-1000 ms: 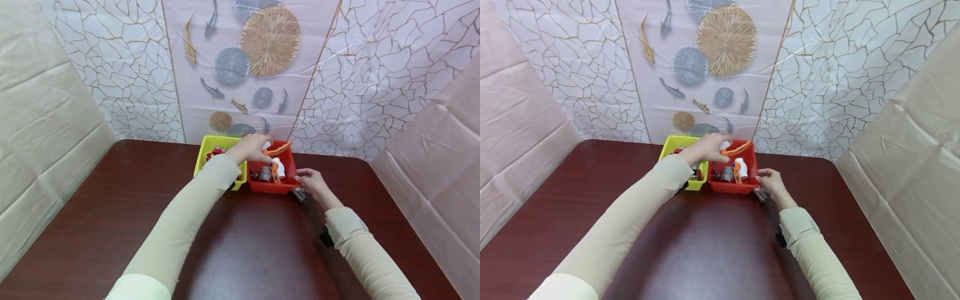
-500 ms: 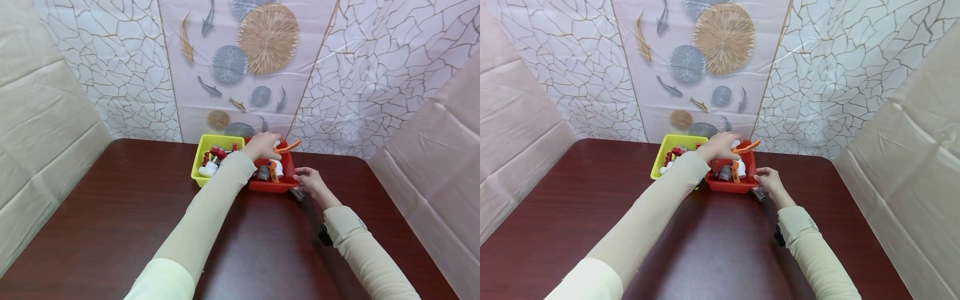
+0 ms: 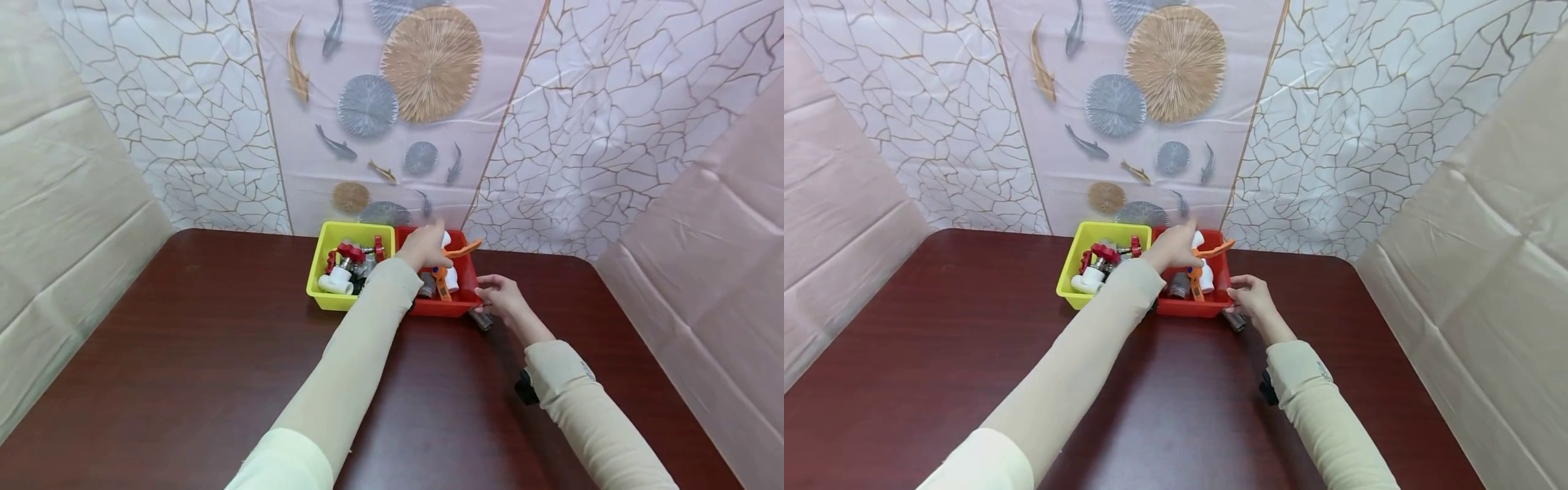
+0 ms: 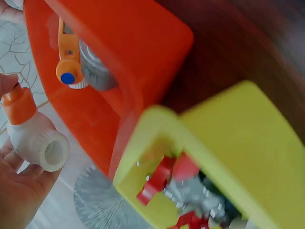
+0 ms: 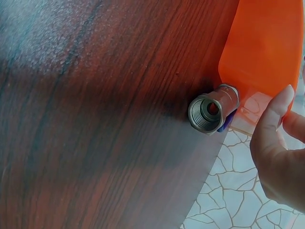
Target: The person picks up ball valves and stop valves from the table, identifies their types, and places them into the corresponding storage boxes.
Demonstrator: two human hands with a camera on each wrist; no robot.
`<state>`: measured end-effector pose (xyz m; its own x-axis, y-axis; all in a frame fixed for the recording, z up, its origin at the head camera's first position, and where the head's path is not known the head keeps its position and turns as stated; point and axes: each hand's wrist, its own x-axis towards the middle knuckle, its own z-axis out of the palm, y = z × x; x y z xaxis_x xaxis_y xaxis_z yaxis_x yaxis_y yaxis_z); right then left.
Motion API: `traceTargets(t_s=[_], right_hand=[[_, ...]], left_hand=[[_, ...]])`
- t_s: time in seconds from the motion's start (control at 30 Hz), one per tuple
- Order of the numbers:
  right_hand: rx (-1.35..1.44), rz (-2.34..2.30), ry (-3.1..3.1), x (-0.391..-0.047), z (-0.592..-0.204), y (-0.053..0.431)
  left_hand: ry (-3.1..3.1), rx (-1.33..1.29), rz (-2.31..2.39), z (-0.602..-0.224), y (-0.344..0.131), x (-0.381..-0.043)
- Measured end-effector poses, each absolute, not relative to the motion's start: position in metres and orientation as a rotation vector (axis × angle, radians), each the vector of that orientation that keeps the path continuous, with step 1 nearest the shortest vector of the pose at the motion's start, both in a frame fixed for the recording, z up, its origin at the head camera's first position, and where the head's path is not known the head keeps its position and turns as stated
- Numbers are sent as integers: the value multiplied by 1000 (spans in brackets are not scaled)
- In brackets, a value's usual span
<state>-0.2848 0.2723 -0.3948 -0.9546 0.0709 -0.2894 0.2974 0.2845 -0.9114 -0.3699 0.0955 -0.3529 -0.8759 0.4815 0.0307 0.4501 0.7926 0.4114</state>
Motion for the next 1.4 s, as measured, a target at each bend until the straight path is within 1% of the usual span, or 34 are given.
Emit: traceTargets(t_s=[0.3,0.5,0.77,1.03,1.23,1.4], right_hand=[[308,-1770,2360,-282,-393,274],[297,-1783,2360,-283,-394,273],[310,-1741,2391,-280,-388,275],[319,-1749,2398,-279,-391,276],[348,-1730,2413,-280,-393,273],[336,-1728,2408,-280,-394,270]], left_hand=[[2910,581,786,-371,102,-370],[2919,602,775,-385,100,-376],[2731,512,850,-385,97,-374],[2734,577,755,-389,97,-369],[2745,509,789,-396,100,-364],[2897,452,837,-407,105,-363]])
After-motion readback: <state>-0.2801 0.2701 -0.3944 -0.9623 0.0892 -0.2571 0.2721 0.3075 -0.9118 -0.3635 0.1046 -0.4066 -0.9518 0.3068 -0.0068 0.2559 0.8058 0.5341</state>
